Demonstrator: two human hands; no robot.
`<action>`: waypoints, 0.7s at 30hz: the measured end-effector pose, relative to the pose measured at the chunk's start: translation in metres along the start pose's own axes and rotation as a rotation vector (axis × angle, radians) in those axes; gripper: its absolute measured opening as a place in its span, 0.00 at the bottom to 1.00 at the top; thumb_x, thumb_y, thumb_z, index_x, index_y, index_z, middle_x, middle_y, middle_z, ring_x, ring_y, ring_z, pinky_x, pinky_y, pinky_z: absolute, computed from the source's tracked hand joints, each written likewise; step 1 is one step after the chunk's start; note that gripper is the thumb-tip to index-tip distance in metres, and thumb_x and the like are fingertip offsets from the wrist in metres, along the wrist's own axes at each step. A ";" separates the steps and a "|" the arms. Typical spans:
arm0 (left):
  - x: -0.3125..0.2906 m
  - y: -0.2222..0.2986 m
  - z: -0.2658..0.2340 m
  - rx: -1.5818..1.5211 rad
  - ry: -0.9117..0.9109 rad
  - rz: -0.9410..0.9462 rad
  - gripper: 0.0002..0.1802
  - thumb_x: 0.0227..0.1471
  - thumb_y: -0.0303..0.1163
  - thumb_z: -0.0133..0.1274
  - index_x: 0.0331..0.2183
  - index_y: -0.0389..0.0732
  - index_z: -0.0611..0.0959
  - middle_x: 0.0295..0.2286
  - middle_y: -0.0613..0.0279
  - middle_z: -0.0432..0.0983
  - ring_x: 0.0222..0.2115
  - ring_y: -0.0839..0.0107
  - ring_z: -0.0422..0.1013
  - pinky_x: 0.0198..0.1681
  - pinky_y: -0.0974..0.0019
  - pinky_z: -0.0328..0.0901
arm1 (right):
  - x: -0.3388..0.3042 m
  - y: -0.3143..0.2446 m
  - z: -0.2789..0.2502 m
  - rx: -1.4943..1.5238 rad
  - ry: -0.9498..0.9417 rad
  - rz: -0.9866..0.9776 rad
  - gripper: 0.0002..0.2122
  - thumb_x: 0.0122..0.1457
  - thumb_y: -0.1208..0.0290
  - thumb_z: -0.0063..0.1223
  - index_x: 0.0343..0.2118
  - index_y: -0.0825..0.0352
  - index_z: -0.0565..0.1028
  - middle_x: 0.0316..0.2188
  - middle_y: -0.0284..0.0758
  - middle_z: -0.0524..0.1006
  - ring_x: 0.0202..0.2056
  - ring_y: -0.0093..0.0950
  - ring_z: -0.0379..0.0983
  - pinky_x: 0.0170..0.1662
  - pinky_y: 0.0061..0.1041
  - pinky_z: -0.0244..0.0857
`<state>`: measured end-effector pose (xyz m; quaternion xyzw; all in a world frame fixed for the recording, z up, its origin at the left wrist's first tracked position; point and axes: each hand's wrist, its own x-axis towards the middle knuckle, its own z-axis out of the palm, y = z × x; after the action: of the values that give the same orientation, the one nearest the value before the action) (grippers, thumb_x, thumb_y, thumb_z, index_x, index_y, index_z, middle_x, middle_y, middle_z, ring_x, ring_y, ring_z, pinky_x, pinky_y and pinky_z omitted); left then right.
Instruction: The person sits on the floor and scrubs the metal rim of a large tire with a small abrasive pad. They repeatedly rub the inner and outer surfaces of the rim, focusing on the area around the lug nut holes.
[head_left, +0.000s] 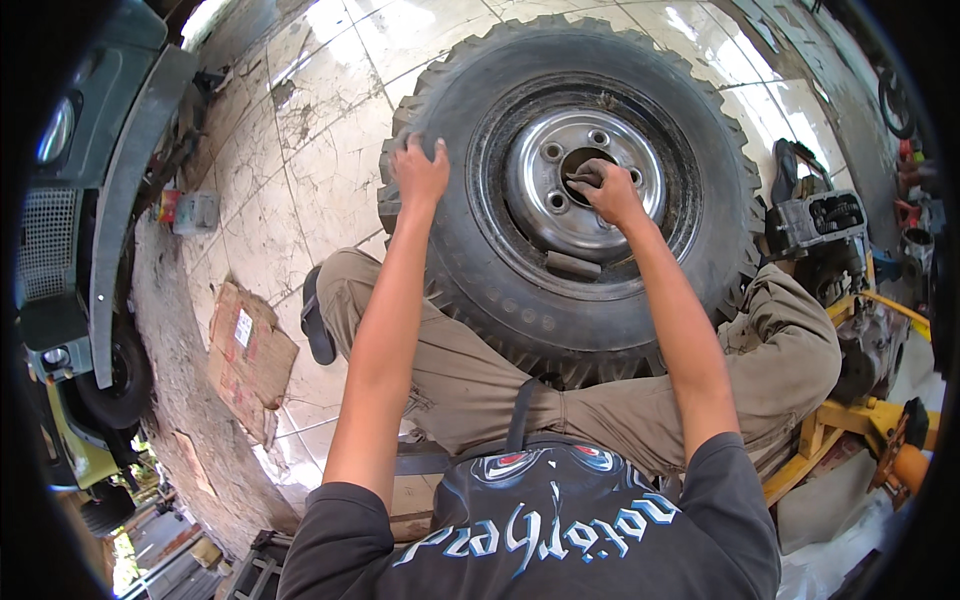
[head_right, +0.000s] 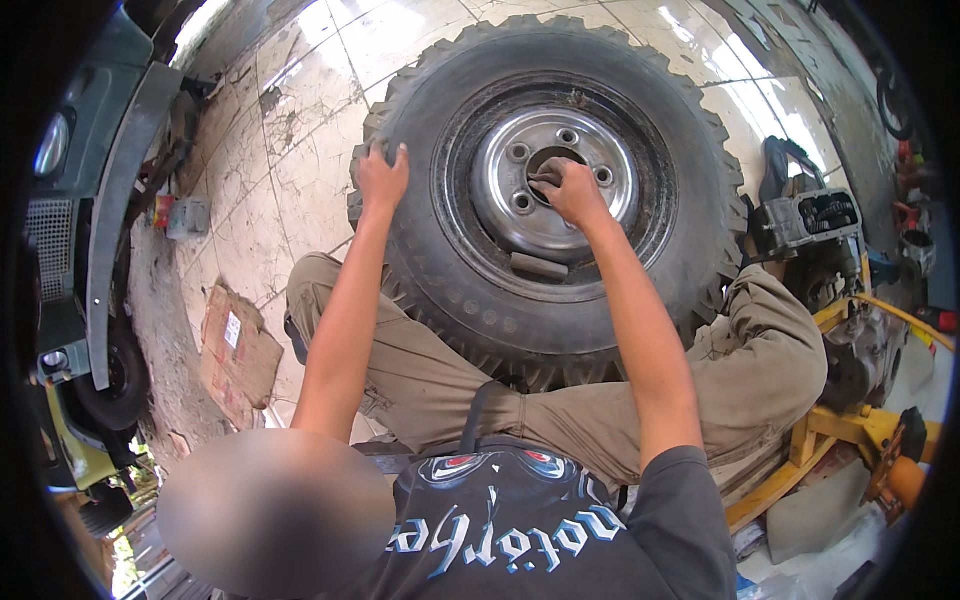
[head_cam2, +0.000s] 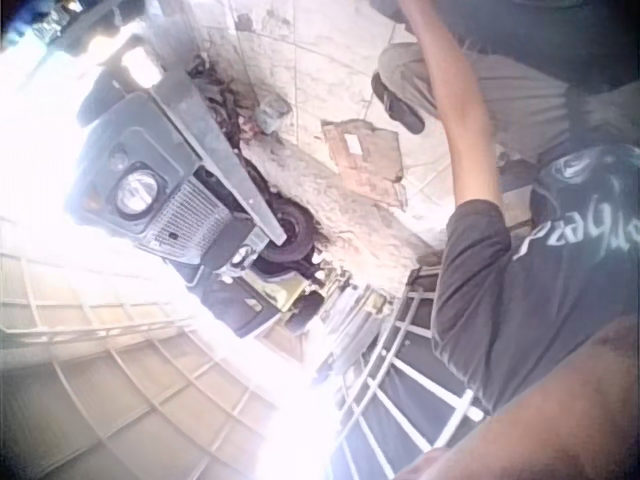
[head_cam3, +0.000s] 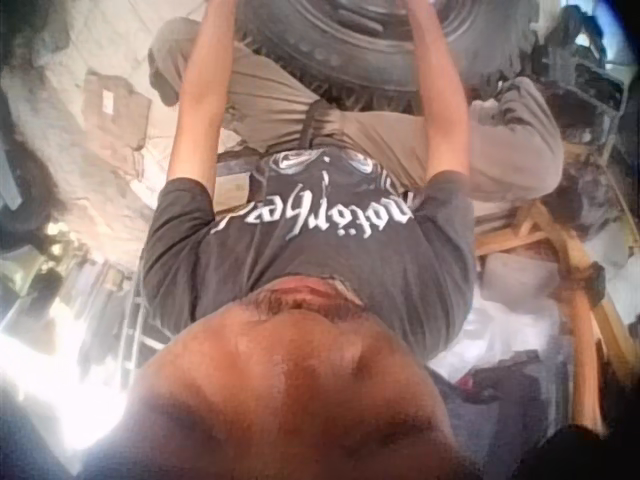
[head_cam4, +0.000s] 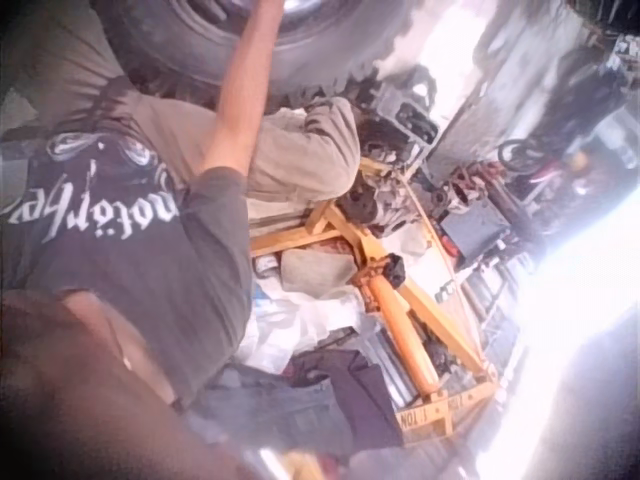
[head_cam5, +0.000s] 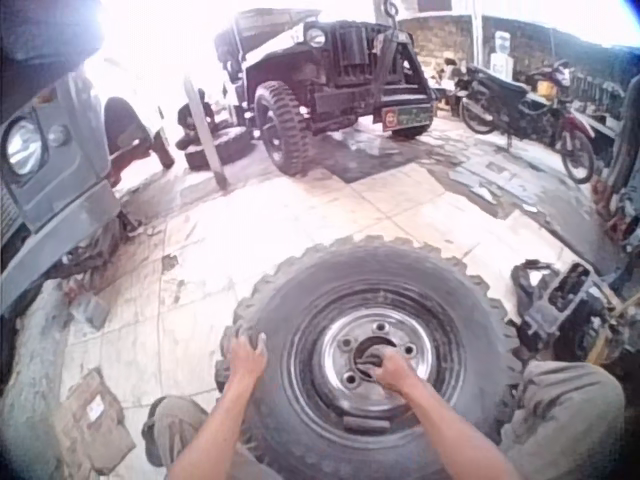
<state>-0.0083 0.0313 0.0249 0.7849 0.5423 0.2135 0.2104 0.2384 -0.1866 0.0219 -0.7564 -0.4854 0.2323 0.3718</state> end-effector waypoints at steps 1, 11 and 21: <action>0.006 -0.005 0.005 0.058 0.032 -0.049 0.28 0.59 0.44 0.51 0.57 0.39 0.74 0.60 0.41 0.63 0.61 0.45 0.58 0.63 0.42 0.53 | 0.008 -0.005 0.000 -0.037 -0.044 -0.013 0.13 0.54 0.67 0.67 0.37 0.71 0.80 0.34 0.47 0.82 0.37 0.42 0.80 0.42 0.35 0.71; 0.003 -0.002 0.033 0.295 0.079 -0.178 0.37 0.61 0.50 0.42 0.63 0.38 0.64 0.64 0.44 0.57 0.68 0.52 0.49 0.66 0.35 0.45 | 0.057 -0.004 0.012 -0.186 -0.455 -0.315 0.12 0.53 0.74 0.62 0.41 0.68 0.80 0.37 0.46 0.80 0.41 0.45 0.77 0.48 0.39 0.69; 0.004 -0.006 0.035 0.356 0.118 -0.138 0.38 0.61 0.52 0.42 0.63 0.37 0.63 0.63 0.41 0.58 0.66 0.50 0.52 0.63 0.33 0.50 | 0.065 0.001 0.013 -0.371 -0.698 -0.505 0.10 0.55 0.76 0.58 0.41 0.68 0.77 0.47 0.43 0.73 0.51 0.44 0.68 0.57 0.41 0.61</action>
<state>0.0083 0.0331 -0.0068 0.7566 0.6356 0.1451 0.0502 0.2572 -0.1237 0.0136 -0.5450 -0.7837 0.2843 0.0896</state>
